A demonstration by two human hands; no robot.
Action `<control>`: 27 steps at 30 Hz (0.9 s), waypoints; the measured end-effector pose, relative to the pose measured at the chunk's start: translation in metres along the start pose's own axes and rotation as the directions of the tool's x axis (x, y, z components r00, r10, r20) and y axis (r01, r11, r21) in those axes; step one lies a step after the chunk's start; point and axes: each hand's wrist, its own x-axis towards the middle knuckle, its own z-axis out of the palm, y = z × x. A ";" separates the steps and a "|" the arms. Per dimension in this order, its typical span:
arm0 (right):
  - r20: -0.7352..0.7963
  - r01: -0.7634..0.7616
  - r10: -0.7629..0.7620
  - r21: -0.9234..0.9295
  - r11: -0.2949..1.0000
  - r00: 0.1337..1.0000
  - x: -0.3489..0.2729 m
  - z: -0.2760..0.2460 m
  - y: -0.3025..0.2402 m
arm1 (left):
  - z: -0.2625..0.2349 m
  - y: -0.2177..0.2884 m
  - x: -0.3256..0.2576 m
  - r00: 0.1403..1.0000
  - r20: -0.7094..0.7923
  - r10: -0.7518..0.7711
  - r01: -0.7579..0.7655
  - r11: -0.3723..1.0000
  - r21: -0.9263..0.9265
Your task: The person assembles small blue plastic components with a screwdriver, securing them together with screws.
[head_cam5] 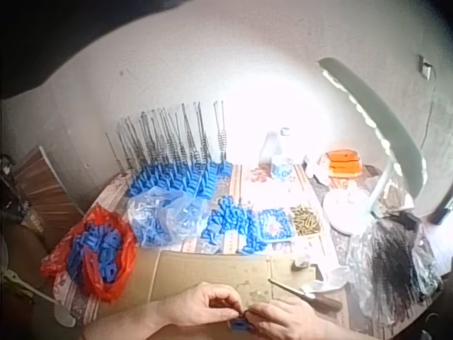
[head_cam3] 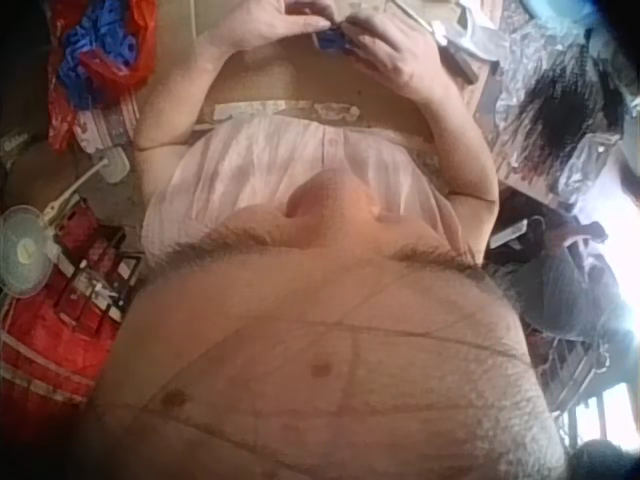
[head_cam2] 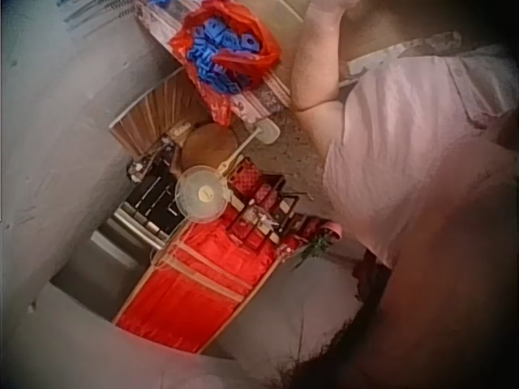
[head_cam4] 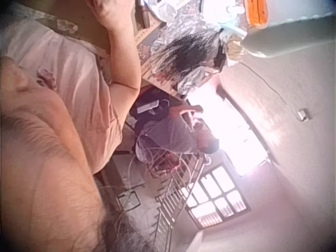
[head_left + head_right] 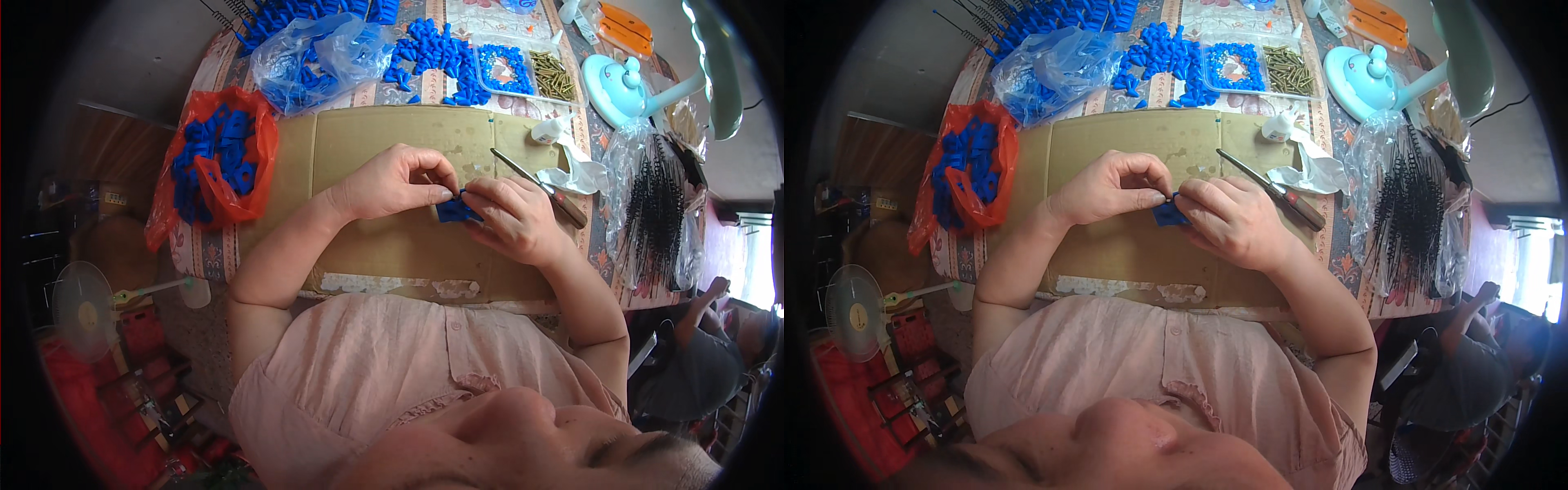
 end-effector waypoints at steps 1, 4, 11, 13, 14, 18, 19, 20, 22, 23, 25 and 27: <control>0.000 0.002 -0.002 0.000 1.000 1.000 0.000 0.000 0.000 | 0.000 -0.001 0.000 1.000 -0.003 -0.009 0.009 1.000 -0.014; 0.011 -0.010 0.010 0.002 1.000 1.000 -0.001 0.000 0.000 | 0.000 0.000 0.000 1.000 -0.012 -0.003 0.003 1.000 -0.009; 0.004 -0.023 0.023 0.010 1.000 1.000 -0.002 0.002 0.003 | 0.001 0.001 -0.001 0.999 -0.031 0.019 -0.019 1.000 -0.001; 0.003 -0.021 0.021 0.008 1.000 1.000 -0.002 0.002 0.003 | 0.000 0.000 -0.001 0.999 -0.035 0.019 -0.019 1.000 0.015; 0.001 -0.020 0.020 0.009 1.000 1.000 -0.002 0.002 0.003 | 0.000 0.000 0.000 0.999 -0.037 0.020 -0.018 0.999 0.030; 0.018 -0.022 0.022 0.002 1.000 1.000 -0.002 0.001 0.001 | 0.003 0.000 -0.001 0.998 -0.058 -0.015 0.016 1.000 0.020; 0.018 -0.022 0.021 0.002 1.000 1.000 -0.001 0.000 0.001 | 0.003 0.000 -0.001 0.998 -0.058 -0.019 0.021 0.999 0.038; 0.020 -0.019 0.019 0.002 1.000 1.000 -0.001 0.000 0.000 | 0.003 0.000 -0.001 0.998 -0.058 -0.022 0.025 0.998 0.057; 0.021 -0.017 0.017 0.001 1.000 1.000 0.000 0.000 0.000 | 0.002 0.000 -0.001 0.998 -0.054 -0.012 0.015 0.998 0.058; 0.012 -0.019 0.019 0.002 1.000 1.000 0.000 0.000 0.000 | 0.002 0.000 -0.001 0.999 -0.050 -0.002 0.005 0.998 0.058; 0.004 -0.021 0.021 0.004 1.000 1.000 -0.001 0.001 0.001 | 0.001 0.000 -0.001 0.999 -0.050 0.003 0.000 0.998 0.058; -0.001 -0.024 0.024 0.004 1.000 1.000 -0.001 0.002 0.001 | 0.001 0.000 -0.001 0.999 -0.050 0.009 -0.006 0.998 0.058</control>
